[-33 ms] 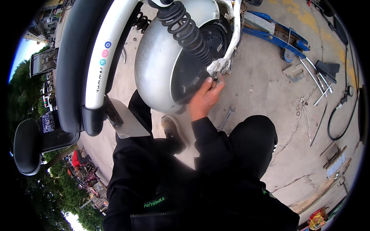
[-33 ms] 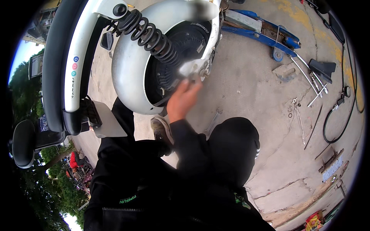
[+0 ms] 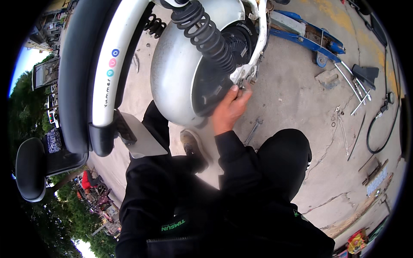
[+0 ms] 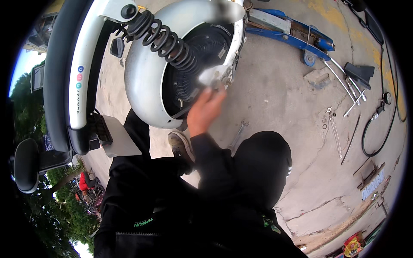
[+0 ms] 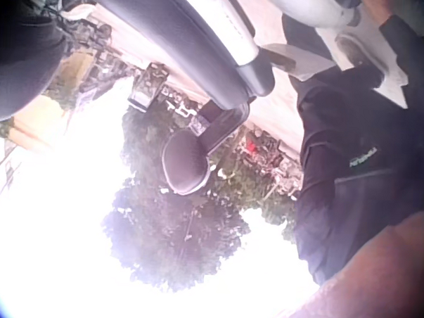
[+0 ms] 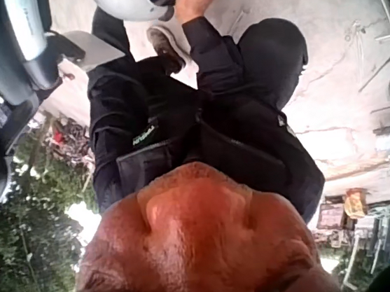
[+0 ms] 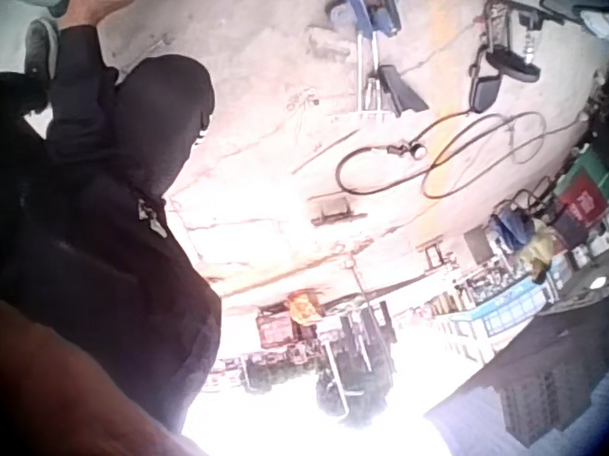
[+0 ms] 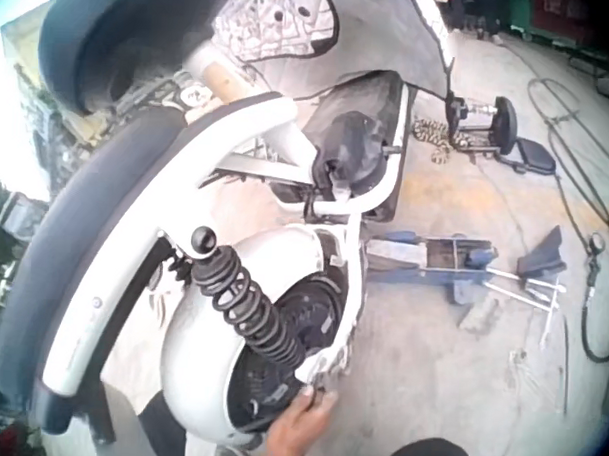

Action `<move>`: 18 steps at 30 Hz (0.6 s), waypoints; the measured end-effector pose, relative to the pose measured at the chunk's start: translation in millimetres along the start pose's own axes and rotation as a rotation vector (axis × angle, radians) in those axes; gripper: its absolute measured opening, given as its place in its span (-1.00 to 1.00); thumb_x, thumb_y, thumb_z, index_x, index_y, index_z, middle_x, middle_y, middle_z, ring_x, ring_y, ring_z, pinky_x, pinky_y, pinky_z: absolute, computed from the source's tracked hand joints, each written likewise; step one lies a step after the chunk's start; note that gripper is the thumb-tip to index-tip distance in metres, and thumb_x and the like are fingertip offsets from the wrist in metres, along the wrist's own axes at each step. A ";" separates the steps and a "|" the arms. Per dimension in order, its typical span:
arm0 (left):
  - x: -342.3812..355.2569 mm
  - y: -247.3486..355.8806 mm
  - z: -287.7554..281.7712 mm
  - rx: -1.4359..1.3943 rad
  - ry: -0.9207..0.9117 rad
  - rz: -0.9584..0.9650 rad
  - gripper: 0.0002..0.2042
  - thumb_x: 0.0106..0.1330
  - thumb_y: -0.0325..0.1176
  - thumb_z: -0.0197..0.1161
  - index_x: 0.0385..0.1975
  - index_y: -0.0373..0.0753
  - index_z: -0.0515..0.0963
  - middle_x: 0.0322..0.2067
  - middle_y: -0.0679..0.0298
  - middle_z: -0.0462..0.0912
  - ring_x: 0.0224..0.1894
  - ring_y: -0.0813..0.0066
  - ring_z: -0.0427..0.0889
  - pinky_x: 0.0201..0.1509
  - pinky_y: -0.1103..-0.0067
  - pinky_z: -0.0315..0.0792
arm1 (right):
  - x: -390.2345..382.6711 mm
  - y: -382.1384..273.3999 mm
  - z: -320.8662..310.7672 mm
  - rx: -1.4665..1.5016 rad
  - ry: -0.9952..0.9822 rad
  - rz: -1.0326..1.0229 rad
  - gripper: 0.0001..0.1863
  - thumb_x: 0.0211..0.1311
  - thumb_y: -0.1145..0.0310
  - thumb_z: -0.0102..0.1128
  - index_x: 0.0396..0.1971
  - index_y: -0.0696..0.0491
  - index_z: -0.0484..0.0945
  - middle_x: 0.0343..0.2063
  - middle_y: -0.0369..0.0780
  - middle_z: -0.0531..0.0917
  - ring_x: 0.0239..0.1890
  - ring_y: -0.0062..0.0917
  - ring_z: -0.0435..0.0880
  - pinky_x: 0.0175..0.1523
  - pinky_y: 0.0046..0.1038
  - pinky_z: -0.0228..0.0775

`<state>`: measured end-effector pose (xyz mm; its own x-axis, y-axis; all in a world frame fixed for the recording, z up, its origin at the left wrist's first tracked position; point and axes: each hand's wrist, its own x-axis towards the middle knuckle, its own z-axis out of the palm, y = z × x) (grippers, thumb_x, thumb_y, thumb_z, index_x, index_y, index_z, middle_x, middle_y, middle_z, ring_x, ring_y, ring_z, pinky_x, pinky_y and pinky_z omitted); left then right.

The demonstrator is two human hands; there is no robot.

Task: The person uses a cordless drill and a wrench to remove and reattach the rear fender of a white scooter. They work on the rear wheel area, removing bolts and the fender, then reinstalling the fender and tightening the bolts.

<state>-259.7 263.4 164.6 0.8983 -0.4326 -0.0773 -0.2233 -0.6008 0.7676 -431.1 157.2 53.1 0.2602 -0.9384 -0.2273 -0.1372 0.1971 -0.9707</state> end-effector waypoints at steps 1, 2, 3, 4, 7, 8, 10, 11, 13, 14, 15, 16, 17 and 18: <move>-2.7 5.8 -7.6 -0.010 0.009 0.022 -0.57 0.36 -0.20 0.16 0.11 -0.38 0.46 -0.07 0.06 0.65 -0.10 0.29 0.69 -0.01 0.42 0.57 | 1.7 5.0 -0.7 -0.026 0.006 -0.046 -0.58 0.51 0.27 -0.08 0.21 0.22 0.27 -0.46 -0.13 0.58 -0.42 -0.36 0.55 -0.24 -0.32 0.37; -5.2 6.5 -9.9 -0.008 0.022 0.024 -0.57 0.36 -0.20 0.16 0.11 -0.38 0.47 -0.07 0.06 0.65 -0.10 0.29 0.69 -0.01 0.42 0.57 | 2.5 8.3 -0.7 -0.050 -0.003 -0.058 -0.58 0.51 0.27 -0.07 0.21 0.21 0.27 -0.47 -0.16 0.58 -0.43 -0.41 0.53 -0.26 -0.36 0.36; 1.6 5.3 -8.1 -0.013 0.024 0.027 -0.57 0.36 -0.20 0.16 0.11 -0.38 0.47 -0.07 0.05 0.65 -0.10 0.29 0.69 -0.01 0.42 0.57 | 3.2 11.7 -1.3 -0.074 -0.009 -0.070 -0.58 0.51 0.27 -0.07 0.21 0.21 0.28 -0.47 -0.19 0.57 -0.44 -0.47 0.52 -0.28 -0.40 0.35; 2.0 8.1 -7.3 -0.015 0.025 0.040 -0.57 0.36 -0.20 0.16 0.10 -0.38 0.47 -0.08 0.05 0.65 -0.10 0.28 0.69 -0.02 0.42 0.57 | 4.9 13.1 -4.5 -0.056 -0.030 -0.048 -0.57 0.51 0.27 -0.06 0.22 0.21 0.28 -0.48 -0.22 0.56 -0.44 -0.52 0.50 -0.30 -0.44 0.33; 3.4 9.2 -3.4 -0.019 0.021 0.065 -0.58 0.35 -0.20 0.16 0.09 -0.37 0.48 -0.09 0.05 0.66 -0.11 0.28 0.69 -0.02 0.42 0.57 | 8.1 9.8 -15.2 0.085 -0.114 0.063 -0.53 0.52 0.25 -0.04 0.28 0.19 0.26 -0.49 -0.33 0.52 -0.46 -0.70 0.45 -0.35 -0.59 0.29; 3.6 9.3 -2.1 -0.025 0.017 0.073 -0.58 0.35 -0.20 0.16 0.09 -0.37 0.48 -0.09 0.05 0.66 -0.11 0.28 0.70 -0.02 0.42 0.57 | 10.5 4.0 -17.9 0.150 -0.143 0.099 -0.49 0.52 0.23 -0.03 0.32 0.19 0.25 -0.49 -0.37 0.50 -0.46 -0.77 0.42 -0.39 -0.65 0.28; -1.6 8.3 -6.1 -0.029 0.030 0.079 -0.58 0.35 -0.20 0.16 0.08 -0.37 0.49 -0.10 0.04 0.66 -0.11 0.27 0.70 -0.02 0.42 0.57 | 12.0 -8.2 -25.5 0.239 -0.255 0.188 -0.46 0.53 0.21 -0.02 0.38 0.13 0.25 -0.52 -0.37 0.48 -0.49 -0.77 0.41 -0.44 -0.65 0.35; -2.8 8.7 -9.2 -0.031 0.038 0.086 -0.59 0.35 -0.20 0.16 0.08 -0.37 0.49 -0.10 0.04 0.66 -0.11 0.27 0.70 -0.02 0.41 0.57 | 11.9 -9.3 -24.3 0.241 -0.257 0.173 -0.47 0.52 0.20 -0.02 0.38 0.11 0.26 -0.53 -0.37 0.48 -0.51 -0.77 0.42 -0.45 -0.65 0.36; -3.9 11.2 -7.4 -0.037 0.037 0.103 -0.59 0.34 -0.20 0.16 0.07 -0.36 0.50 -0.11 0.04 0.66 -0.11 0.27 0.70 -0.03 0.41 0.57 | 15.2 -8.8 -25.8 0.239 -0.256 0.145 -0.48 0.52 0.19 -0.01 0.38 0.07 0.29 -0.55 -0.37 0.48 -0.56 -0.77 0.44 -0.48 -0.66 0.39; -5.8 13.8 -8.5 -0.039 0.044 0.112 -0.59 0.34 -0.20 0.16 0.07 -0.36 0.50 -0.11 0.04 0.66 -0.11 0.26 0.70 -0.03 0.41 0.57 | 19.1 -10.7 -27.0 0.250 -0.278 0.175 -0.49 0.52 0.20 -0.02 0.37 0.06 0.31 -0.57 -0.37 0.48 -0.58 -0.76 0.45 -0.48 -0.66 0.39; -8.3 11.8 -7.4 -0.040 0.049 0.124 -0.59 0.34 -0.20 0.16 0.06 -0.36 0.51 -0.11 0.04 0.66 -0.12 0.26 0.70 -0.03 0.41 0.57 | 23.0 -15.6 -30.5 0.258 -0.299 0.206 -0.50 0.52 0.20 -0.02 0.36 0.05 0.33 -0.58 -0.37 0.48 -0.60 -0.75 0.47 -0.48 -0.66 0.39; -10.1 12.8 -4.9 -0.048 0.039 0.132 -0.59 0.34 -0.20 0.16 0.06 -0.36 0.51 -0.11 0.04 0.67 -0.12 0.26 0.70 -0.03 0.41 0.57 | 26.2 -21.2 -36.1 0.260 -0.306 0.243 -0.51 0.52 0.20 -0.03 0.35 0.05 0.34 -0.59 -0.37 0.48 -0.62 -0.74 0.48 -0.48 -0.67 0.39; -10.5 13.0 -2.3 -0.057 0.039 0.143 -0.60 0.34 -0.20 0.16 0.05 -0.36 0.51 -0.12 0.03 0.67 -0.12 0.26 0.70 -0.03 0.41 0.57 | 30.4 -23.7 -37.2 0.186 -0.275 0.146 -0.53 0.51 0.22 -0.03 0.32 0.07 0.38 -0.63 -0.31 0.52 -0.65 -0.69 0.55 -0.50 -0.59 0.41; -14.3 13.7 0.3 -0.062 0.041 0.150 -0.60 0.34 -0.20 0.16 0.05 -0.35 0.52 -0.12 0.03 0.67 -0.12 0.25 0.70 -0.03 0.41 0.56 | 33.2 -20.5 -37.3 0.103 -0.256 0.073 -0.54 0.50 0.23 -0.02 0.31 0.07 0.40 -0.63 -0.29 0.53 -0.66 -0.67 0.56 -0.49 -0.57 0.42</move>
<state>-275.7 261.2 176.0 0.8716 -0.4858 0.0657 -0.3330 -0.4883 0.8067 -455.4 111.4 68.3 0.4883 -0.8210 -0.2959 -0.0697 0.3013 -0.9510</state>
